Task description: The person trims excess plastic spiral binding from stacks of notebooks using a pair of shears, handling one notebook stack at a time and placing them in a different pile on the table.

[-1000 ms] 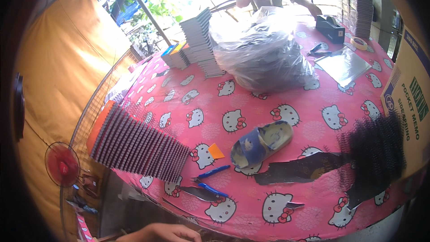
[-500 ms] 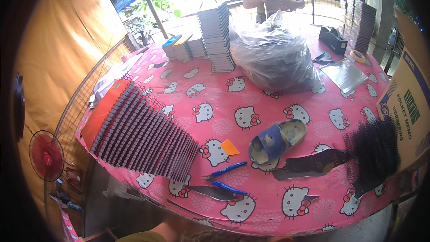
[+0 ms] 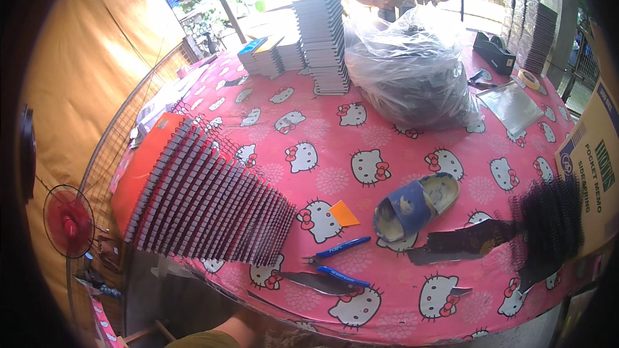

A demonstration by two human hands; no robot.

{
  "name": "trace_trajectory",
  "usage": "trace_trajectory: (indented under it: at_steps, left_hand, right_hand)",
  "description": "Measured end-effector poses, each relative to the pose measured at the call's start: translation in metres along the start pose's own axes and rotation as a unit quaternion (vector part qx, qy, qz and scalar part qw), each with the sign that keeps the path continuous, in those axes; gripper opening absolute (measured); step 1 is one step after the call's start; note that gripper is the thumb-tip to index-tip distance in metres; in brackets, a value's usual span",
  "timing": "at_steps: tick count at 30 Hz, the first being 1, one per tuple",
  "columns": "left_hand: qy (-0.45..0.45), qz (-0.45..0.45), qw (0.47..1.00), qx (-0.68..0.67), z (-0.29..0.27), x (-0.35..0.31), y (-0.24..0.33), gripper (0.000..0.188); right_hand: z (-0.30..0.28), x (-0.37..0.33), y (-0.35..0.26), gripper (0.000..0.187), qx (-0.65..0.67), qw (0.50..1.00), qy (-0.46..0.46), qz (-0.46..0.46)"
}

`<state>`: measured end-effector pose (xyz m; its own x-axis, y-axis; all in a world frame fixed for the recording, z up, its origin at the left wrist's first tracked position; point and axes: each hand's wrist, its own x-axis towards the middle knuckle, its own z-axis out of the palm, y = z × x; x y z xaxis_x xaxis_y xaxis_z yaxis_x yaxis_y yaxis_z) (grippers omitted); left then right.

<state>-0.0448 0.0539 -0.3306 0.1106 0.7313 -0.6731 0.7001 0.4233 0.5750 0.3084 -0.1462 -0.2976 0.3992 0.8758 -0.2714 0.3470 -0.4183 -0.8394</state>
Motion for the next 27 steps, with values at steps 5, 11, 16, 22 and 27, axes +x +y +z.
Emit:
trace_trajectory:
  at_steps: [5,11,16,22,27]
  left_hand:
    - [0.001,-0.011,1.000,0.003,-0.004,0.000,-0.002,0.047]
    - [0.000,-0.014,1.000,0.003,-0.004,0.000,-0.003,0.051]
    - [-0.001,-0.018,1.000,0.004,-0.006,-0.001,-0.008,0.054]
    - [-0.004,-0.017,1.000,0.006,-0.009,-0.004,-0.009,0.057]
    - [-0.014,-0.023,1.000,0.016,-0.010,-0.008,-0.015,0.060]
  right_hand:
    - [0.001,0.000,-0.001,0.044,0.001,1.000,-0.003,-0.001]
    - [-0.002,-0.002,-0.001,0.043,-0.001,1.000,0.000,-0.003]
    - [0.001,-0.007,0.002,0.043,-0.003,1.000,-0.002,0.000]
    - [0.000,-0.012,0.002,0.042,-0.008,1.000,0.000,-0.002]
    - [-0.001,-0.019,0.004,0.042,-0.018,1.000,-0.001,-0.006]
